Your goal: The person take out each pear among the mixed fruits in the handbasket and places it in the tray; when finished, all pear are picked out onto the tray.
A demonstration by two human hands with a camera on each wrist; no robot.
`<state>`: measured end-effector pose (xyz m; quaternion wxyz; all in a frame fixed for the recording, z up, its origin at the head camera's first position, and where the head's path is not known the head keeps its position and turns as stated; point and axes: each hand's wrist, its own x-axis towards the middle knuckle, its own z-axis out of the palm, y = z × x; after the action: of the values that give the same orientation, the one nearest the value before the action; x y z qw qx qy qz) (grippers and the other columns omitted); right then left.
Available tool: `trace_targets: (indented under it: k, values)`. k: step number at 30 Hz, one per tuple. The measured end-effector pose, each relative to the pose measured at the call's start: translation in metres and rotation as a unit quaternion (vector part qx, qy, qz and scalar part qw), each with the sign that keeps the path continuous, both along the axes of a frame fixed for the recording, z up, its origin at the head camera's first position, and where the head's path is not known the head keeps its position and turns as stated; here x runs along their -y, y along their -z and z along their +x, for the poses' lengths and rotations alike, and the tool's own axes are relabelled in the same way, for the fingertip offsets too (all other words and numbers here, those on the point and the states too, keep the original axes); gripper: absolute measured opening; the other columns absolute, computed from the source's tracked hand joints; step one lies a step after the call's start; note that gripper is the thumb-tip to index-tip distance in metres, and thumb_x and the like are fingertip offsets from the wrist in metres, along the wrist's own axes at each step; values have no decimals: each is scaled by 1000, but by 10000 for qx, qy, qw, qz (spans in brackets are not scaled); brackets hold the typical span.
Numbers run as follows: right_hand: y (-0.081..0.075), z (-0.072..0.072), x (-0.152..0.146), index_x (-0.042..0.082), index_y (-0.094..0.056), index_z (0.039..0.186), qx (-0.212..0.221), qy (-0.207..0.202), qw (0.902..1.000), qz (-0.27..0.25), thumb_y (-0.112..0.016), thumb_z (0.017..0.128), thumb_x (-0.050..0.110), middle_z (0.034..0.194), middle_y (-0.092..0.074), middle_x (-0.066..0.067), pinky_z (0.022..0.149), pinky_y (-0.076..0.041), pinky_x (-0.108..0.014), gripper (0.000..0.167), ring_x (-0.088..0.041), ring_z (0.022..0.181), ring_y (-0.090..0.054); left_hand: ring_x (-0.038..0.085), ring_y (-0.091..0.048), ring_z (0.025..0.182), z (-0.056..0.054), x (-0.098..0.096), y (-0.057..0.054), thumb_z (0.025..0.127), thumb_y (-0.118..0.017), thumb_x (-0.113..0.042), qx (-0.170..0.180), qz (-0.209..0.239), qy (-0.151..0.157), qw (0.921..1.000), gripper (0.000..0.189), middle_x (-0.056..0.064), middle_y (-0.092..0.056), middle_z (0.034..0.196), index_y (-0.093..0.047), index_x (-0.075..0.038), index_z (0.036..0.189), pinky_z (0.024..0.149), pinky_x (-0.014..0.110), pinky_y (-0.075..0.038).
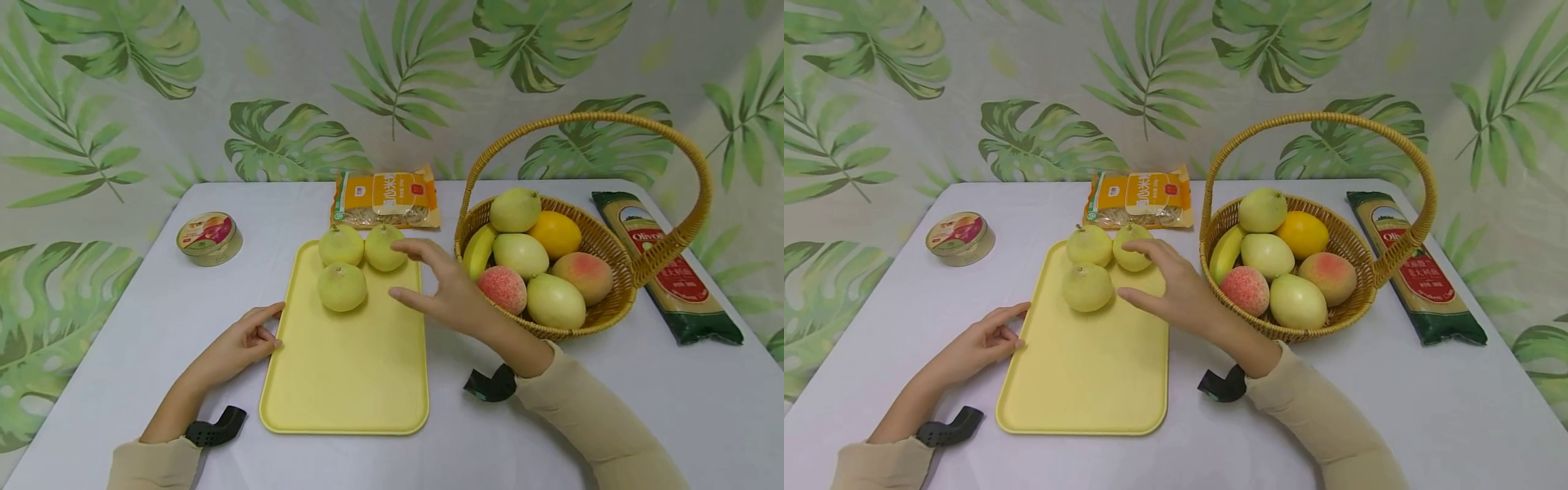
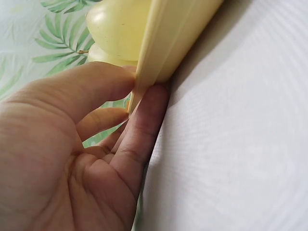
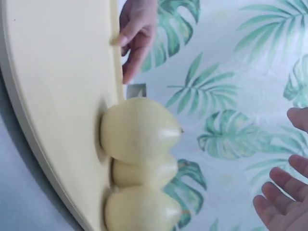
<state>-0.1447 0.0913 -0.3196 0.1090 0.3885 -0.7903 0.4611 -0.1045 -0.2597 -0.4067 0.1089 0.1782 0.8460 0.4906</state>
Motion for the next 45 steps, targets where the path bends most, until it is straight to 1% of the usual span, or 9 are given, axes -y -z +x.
trace_targets:
  k: [5, 9, 13, 15, 18, 22, 27, 34, 45]
  values:
    - [-21, 5, -42, 0, -47, 126, -774, 340, 9964, -54, -79, 64, -1, 125, -48, -10, 95, -33, -32, 69, -22, 114, -44, 12, -52, 81, 0, -1, -1, 86, -59, -3, 51, 9, 10, 10000, 59, 15, -37, 126, -32, -1, 138, 65, 21, -45]
    - [-36, -2, -75, -3, -45, 127, -1123, 566, 9920, 112, -82, 55, -3, 126, -48, -14, 97, -31, -30, 80, -23, 117, -42, 13, -52, 82, -1, 0, 0, 86, -59, -5, 66, 2, 12, 10000, 59, 15, -37, 127, -32, -2, 138, 66, 21, -45]
    - [-48, -11, -102, 1, -45, 129, -1159, 980, 9878, 361, -82, 55, -3, 128, -46, -12, 98, -29, -28, 83, -23, 119, -40, 13, -52, 81, -1, 0, 0, 86, -59, -5, 37, -7, 28, 10000, 59, 15, -37, 127, -31, -2, 138, 66, 21, -45]
    - [-53, -17, -113, 6, -45, 131, -1028, 1271, 9850, 544, -81, 57, -4, 129, -46, -8, 97, -29, -28, 84, -23, 119, -40, 13, -52, 81, -1, 0, 0, 86, -59, -4, 37, -5, 39, 10000, 59, 15, -37, 127, -31, -2, 139, 66, 21, -45]
    - [-58, -26, -128, 16, -43, 134, -581, 1622, 9817, 809, -78, 64, -2, 132, -44, -2, 98, -28, -33, 81, -21, 120, -38, 13, -52, 81, -1, 0, 0, 86, -59, -5, 52, -4, 40, 10000, 60, 15, -36, 127, -31, -2, 139, 66, 21, -45]
    - [-59, -42, -144, 19, -41, 136, -105, 1815, 9792, 904, -76, 70, 4, 133, -42, -5, 101, -23, -43, 76, -22, 124, -34, 12, -52, 81, -1, -1, 1, 86, -60, -5, 45, 5, 32, 10000, 60, 15, -36, 127, -31, -2, 138, 65, 21, -45]
    - [-56, -56, -157, 20, -36, 138, 519, 1945, 9752, 917, -74, 75, 15, 137, -37, -7, 103, -15, -45, 73, -21, 128, -27, 12, -52, 80, -1, -1, 3, 85, -59, -3, -42, 42, 41, 10000, 59, 16, -37, 126, -32, 0, 138, 64, 21, -45]
    - [-46, -71, -170, 25, -32, 139, 1200, 1882, 9719, 749, -71, 78, 18, 141, -31, -2, 103, -13, -46, 72, -20, 130, -22, 12, -53, 80, -1, -2, 4, 85, -60, -3, -45, 138, 67, 9999, 59, 17, -37, 126, -32, 1, 137, 64, 21, -45]
    - [-31, -90, -179, 15, -27, 141, 1710, 1448, 9698, 962, -69, 81, 18, 141, -26, -11, 102, -13, -49, 73, -31, 129, -20, 12, -52, 80, 0, 0, 2, 85, -59, -1, 28, 68, 14, 10000, 59, 16, -37, 126, -32, -1, 138, 64, 21, -45]
